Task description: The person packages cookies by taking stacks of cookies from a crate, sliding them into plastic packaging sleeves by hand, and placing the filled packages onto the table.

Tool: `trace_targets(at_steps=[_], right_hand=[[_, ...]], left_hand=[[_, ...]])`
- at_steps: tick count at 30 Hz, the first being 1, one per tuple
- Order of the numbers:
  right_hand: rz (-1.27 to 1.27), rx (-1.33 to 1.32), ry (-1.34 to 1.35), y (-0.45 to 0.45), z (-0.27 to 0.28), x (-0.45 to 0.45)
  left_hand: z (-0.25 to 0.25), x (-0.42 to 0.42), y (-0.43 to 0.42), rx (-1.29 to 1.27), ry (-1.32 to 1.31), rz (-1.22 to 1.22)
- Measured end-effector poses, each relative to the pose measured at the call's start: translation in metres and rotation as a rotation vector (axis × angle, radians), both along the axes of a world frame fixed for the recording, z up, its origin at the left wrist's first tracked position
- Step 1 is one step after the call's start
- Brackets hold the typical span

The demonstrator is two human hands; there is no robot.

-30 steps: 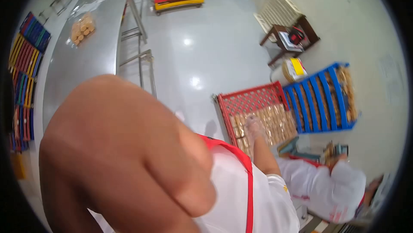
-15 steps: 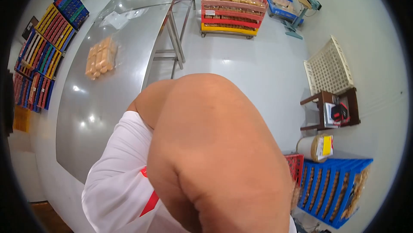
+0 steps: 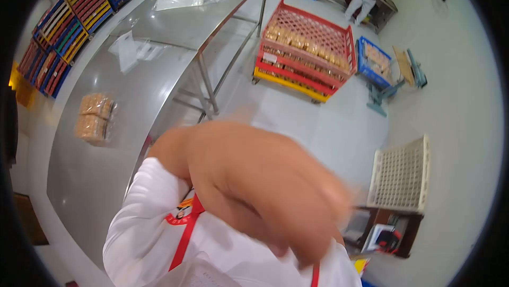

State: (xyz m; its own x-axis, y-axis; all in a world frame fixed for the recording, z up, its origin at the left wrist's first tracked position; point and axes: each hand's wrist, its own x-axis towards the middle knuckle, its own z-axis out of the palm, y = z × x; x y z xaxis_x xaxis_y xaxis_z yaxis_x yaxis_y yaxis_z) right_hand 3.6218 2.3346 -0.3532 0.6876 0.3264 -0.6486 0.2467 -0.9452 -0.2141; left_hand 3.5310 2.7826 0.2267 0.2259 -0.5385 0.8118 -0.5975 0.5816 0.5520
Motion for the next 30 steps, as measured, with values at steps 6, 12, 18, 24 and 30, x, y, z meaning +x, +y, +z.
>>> trace_targets(at_steps=[6,12,18,24,30], right_hand=[[-0.573,0.441,-0.017,0.193,0.125,0.248],[-0.338,0.462,0.197,0.387,0.071,0.358],[0.371,0.635,-0.149,0.619,0.183,0.439],[0.582,0.927,-0.546,0.886,0.301,0.547],[0.939,0.886,-0.496,1.058,0.316,0.579]], left_hand=[[-0.173,0.069,0.130,0.219,0.960,0.660],[-0.578,-0.025,0.233,0.267,1.860,1.487],[-0.567,-0.032,0.271,-0.183,2.498,1.395],[-0.561,0.034,0.263,-0.898,2.445,1.382],[-0.558,0.120,0.202,-1.675,2.280,1.533]])
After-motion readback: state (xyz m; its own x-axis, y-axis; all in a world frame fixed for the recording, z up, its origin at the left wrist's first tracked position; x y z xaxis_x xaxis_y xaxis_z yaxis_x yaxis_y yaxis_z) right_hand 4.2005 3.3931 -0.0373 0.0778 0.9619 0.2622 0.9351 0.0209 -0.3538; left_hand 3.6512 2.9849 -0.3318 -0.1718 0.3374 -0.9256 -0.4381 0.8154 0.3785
